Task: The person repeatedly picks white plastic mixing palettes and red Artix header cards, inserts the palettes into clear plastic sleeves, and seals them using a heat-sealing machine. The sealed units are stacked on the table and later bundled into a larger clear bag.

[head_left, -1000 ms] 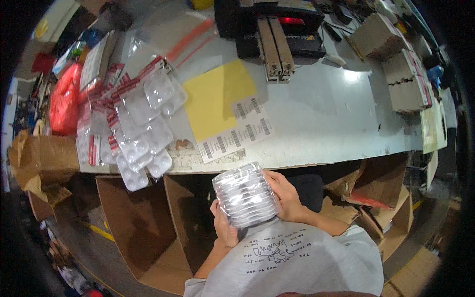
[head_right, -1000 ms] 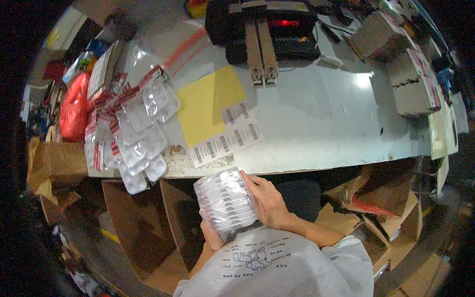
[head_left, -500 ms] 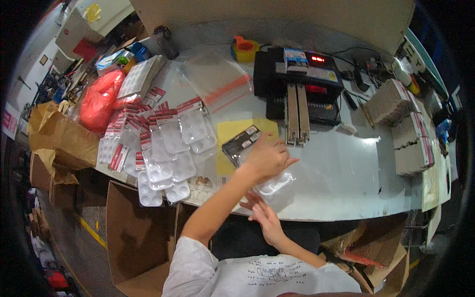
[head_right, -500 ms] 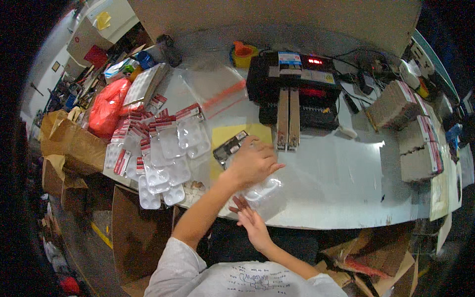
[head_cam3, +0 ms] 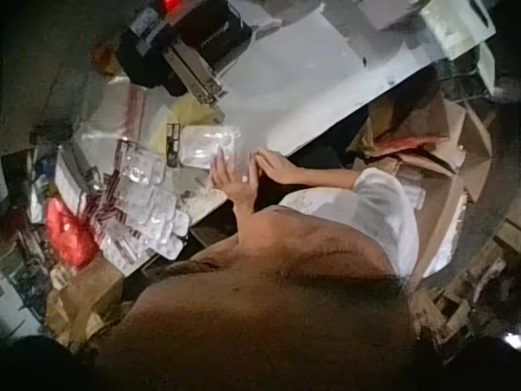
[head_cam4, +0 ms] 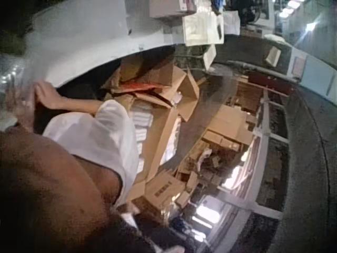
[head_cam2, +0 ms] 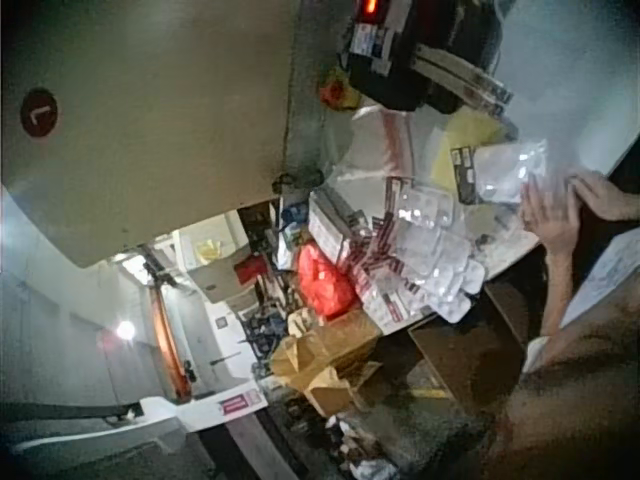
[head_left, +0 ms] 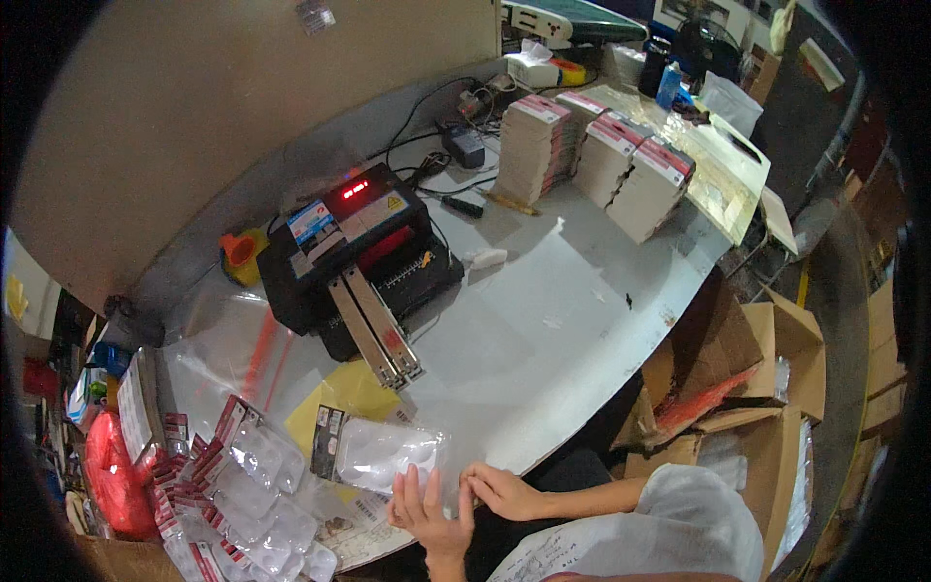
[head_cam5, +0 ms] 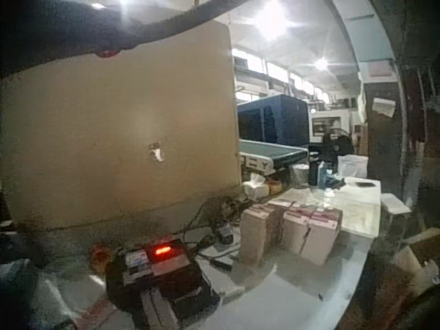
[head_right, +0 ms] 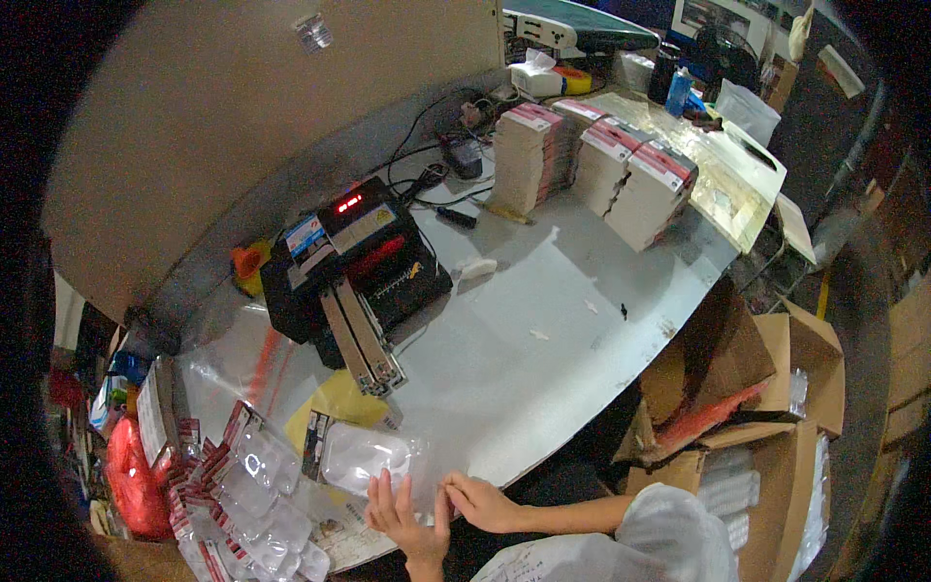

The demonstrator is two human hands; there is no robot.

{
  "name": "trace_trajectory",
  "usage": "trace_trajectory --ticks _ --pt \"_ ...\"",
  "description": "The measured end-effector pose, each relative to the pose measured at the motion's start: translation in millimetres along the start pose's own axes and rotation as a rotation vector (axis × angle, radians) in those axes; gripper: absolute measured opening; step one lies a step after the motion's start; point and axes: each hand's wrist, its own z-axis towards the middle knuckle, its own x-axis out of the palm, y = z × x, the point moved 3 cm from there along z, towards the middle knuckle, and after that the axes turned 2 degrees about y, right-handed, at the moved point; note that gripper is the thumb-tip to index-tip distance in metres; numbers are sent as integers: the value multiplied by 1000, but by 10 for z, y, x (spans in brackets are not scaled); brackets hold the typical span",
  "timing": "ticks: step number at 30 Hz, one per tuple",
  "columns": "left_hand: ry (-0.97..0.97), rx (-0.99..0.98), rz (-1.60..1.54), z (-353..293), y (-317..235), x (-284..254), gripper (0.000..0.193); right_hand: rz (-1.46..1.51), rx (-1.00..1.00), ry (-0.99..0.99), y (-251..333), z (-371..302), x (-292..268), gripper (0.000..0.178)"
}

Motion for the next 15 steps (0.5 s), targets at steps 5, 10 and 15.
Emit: trace_trajectory --ticks 5,10,15 --pt "-39 84 69 7 102 -13 36 -240 -109 -104 143 6 -629 21" --pt "-138 21 -32 -111 91 -151 31 -404 -235 -269 100 88 -887 21" --pt "-356 93 -108 -251 62 -308 23 -403 -248 -259 -27 119 -826 20"
